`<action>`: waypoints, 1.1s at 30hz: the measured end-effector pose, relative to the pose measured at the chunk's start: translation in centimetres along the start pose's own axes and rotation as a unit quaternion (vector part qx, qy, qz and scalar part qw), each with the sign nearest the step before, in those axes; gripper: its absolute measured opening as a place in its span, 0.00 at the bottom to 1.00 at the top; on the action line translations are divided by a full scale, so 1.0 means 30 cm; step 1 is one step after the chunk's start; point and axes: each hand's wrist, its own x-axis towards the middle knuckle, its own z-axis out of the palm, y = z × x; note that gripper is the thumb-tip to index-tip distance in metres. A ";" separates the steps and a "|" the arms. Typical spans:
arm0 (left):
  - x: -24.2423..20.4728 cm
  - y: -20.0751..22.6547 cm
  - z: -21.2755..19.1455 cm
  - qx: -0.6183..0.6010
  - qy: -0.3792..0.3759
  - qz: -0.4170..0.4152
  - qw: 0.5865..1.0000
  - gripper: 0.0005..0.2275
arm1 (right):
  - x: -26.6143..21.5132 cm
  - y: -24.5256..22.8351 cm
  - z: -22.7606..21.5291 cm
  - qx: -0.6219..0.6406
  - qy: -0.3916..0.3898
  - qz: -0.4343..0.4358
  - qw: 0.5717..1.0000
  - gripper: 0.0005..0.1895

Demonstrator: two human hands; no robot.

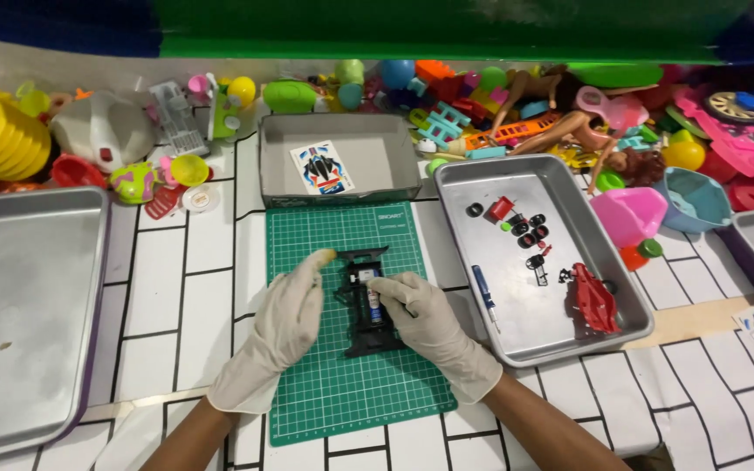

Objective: The person assembles a small toy vehicle on a green cutting mat. They insert batteries into the chassis, attach the red body shell, and then install the wheels onto the axles.

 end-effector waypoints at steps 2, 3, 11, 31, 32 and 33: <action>0.009 0.010 0.003 -0.056 0.026 -0.031 0.998 0.30 | 0.002 -0.026 -0.017 0.096 0.014 0.034 0.995 0.11; 0.012 0.027 0.013 -0.186 0.055 -0.037 0.980 0.30 | 0.001 -0.021 -0.028 0.056 0.001 0.018 0.998 0.11; 0.063 0.265 0.081 -0.468 0.077 -0.035 0.880 0.20 | -0.027 -0.037 -0.065 -0.066 0.098 -0.310 0.943 0.15; 0.163 0.028 -0.006 0.222 -0.173 0.098 0.955 0.34 | -0.029 -0.114 -0.047 0.249 0.176 0.073 0.950 0.21; 0.151 0.033 -0.022 0.222 -0.172 0.095 0.955 0.34 | -0.031 -0.108 -0.047 0.250 0.173 0.074 0.950 0.21; 0.143 0.040 -0.037 0.299 -0.155 0.076 0.939 0.23 | -0.029 -0.101 -0.050 0.243 0.185 0.077 0.949 0.20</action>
